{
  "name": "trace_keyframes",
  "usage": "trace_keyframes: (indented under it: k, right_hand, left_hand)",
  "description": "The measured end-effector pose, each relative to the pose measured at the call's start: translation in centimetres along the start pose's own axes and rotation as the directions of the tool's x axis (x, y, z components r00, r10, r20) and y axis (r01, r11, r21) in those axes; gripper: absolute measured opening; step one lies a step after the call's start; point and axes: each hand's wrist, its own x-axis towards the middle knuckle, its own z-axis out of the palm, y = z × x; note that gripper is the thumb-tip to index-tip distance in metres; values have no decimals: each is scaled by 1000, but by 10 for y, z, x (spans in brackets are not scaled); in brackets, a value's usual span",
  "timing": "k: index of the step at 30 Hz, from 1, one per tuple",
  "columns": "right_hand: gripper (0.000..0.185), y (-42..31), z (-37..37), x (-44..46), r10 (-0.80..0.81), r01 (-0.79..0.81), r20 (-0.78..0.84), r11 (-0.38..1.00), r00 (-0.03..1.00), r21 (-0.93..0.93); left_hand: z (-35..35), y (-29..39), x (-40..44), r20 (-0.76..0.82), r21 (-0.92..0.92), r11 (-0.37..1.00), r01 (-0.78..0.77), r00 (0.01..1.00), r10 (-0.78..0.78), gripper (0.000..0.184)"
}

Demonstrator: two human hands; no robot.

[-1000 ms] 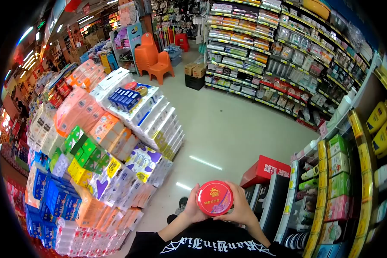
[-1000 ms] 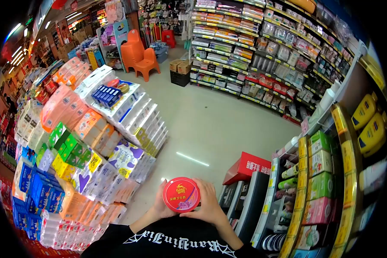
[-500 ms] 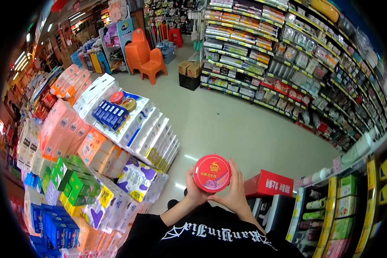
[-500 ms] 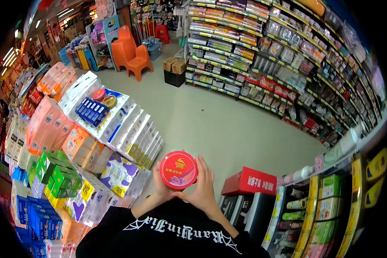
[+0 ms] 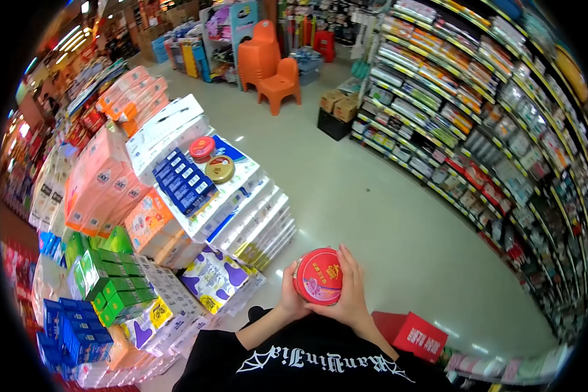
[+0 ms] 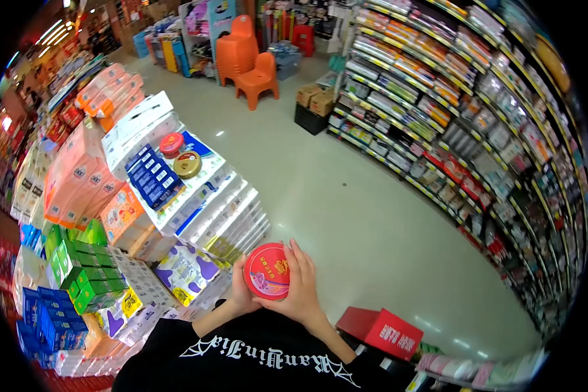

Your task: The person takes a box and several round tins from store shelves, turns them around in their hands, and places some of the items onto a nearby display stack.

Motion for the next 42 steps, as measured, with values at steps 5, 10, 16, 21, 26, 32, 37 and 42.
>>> trace_keyframes:
  k: [5,10,16,21,26,32,37,42]
  right_hand:
    - [109,46,7,63,-67,64,10,981,998,185]
    - [102,108,-22,122,-225,180,109,930,968,321]
    - [95,183,-52,176,-119,46,313,972,942,228]
    - [89,238,-61,201,-34,-239,411,768,911,594]
    - [88,276,-40,216,-15,-368,444,537,896,760]
    - [80,301,-10,260,-34,-357,446,545,894,758]
    - [77,294,11,319,88,-518,525,365,846,774]
    - [79,300,37,398,-34,-445,505,424,862,789]
  left_hand:
    - [7,18,63,-55,-105,965,-239,971,234,61]
    - [25,43,124,59,-324,920,-220,966,252,67]
    - [65,31,199,9,-243,939,-242,968,252,65]
    - [50,15,241,-253,109,932,-345,897,362,45]
    - [41,29,266,-320,41,963,-266,909,265,39]
    - [34,63,299,-409,449,876,-177,831,377,42]
    - [5,104,342,-273,785,596,-167,771,576,40]
    - [-11,154,379,-294,588,749,-306,781,550,41]
